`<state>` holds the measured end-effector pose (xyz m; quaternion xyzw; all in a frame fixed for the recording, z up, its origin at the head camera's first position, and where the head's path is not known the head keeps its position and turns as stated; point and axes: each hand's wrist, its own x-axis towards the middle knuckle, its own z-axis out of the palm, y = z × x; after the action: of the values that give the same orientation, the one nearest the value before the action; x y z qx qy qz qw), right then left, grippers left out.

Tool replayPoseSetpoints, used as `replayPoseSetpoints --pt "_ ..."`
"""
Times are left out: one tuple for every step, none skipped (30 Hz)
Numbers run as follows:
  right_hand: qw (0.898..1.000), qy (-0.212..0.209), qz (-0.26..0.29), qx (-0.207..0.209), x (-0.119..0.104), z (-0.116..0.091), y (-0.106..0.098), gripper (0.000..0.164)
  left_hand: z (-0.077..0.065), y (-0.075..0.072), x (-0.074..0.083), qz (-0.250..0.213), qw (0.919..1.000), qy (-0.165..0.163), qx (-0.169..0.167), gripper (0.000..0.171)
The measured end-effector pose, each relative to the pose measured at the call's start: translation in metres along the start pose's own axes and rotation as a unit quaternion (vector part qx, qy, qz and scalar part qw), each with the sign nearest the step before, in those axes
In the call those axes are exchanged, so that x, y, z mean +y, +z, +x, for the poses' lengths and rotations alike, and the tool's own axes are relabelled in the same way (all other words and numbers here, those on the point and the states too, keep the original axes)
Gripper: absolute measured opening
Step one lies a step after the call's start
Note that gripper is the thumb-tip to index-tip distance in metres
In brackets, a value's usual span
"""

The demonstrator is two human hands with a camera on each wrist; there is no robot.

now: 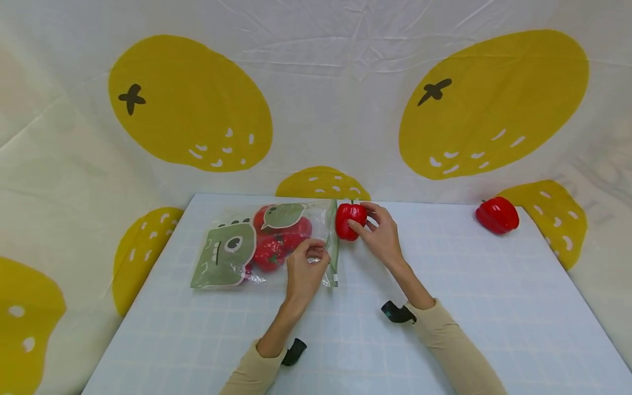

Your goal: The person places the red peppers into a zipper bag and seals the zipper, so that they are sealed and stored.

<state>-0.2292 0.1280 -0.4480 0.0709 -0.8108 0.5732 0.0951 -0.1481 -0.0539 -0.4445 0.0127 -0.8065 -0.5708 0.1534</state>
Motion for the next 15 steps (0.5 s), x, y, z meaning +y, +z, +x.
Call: replayPoseSetpoints --pt "1.0 0.002 0.0 -0.002 0.0 0.0 0.002 0.062 0.0 0.0 0.001 0.0 1.0 0.002 0.0 0.017" --pt "1.0 0.003 -0.001 -0.003 0.0 0.0 0.003 0.062 0.0 0.0 0.001 0.0 1.0 0.004 0.001 0.016" --pt "1.0 0.005 -0.001 -0.004 0.0 -0.001 0.005 0.062 0.0 0.0 0.001 0.0 1.0 0.006 0.002 0.016" --pt "1.0 0.006 -0.001 -0.006 0.0 -0.001 0.006 0.062 0.0 0.0 0.001 -0.001 1.0 0.01 0.003 0.016" --pt "1.0 0.006 -0.001 -0.008 0.001 -0.001 0.008 0.061 0.0 0.0 0.001 -0.001 0.9999 0.012 0.003 0.016" --pt "1.0 0.005 -0.001 -0.009 0.001 -0.001 0.01 0.061 0.0 0.0 0.002 -0.001 0.9999 0.014 0.003 0.016" --pt "1.0 0.005 -0.002 -0.011 0.002 -0.001 0.012 0.06 0.0 0.0 0.002 -0.002 0.9999 0.015 0.003 0.016" --pt "1.0 0.004 -0.001 -0.014 0.003 -0.001 0.013 0.06 0.0 0.0 0.002 -0.003 0.9999 0.016 0.003 0.016" --pt "1.0 0.003 0.001 -0.016 0.004 -0.001 0.015 0.059 0.0 0.0 0.002 -0.002 0.9999 0.016 0.002 0.017" --pt "1.0 0.002 0.001 -0.018 0.005 -0.001 0.017 0.058 0.0 0.0 0.002 -0.001 0.9999 0.014 0.001 0.017" --pt "1.0 0.001 0.002 -0.02 0.006 -0.001 0.019 0.058 0.0 0.0 0.002 -0.003 0.9999 0.014 0.0 0.017" --pt "1.0 0.001 0.003 -0.022 0.006 -0.002 0.021 0.057 0.0 0.0 0.002 -0.004 0.9999 0.013 -0.001 0.017" --pt "1.0 0.002 0.004 -0.024 0.007 -0.002 0.022 0.057 0.0 0.0 0.002 -0.004 0.9999 0.011 -0.001 0.018" --pt "1.0 0.003 0.005 -0.027 0.007 -0.002 0.024 0.057 0.0 0.0 0.002 -0.005 0.9999 0.01 -0.002 0.018" --pt "1.0 0.005 0.006 -0.029 0.007 -0.002 0.026 0.057 0.0 0.0 0.001 -0.006 0.9999 0.01 -0.003 0.019"
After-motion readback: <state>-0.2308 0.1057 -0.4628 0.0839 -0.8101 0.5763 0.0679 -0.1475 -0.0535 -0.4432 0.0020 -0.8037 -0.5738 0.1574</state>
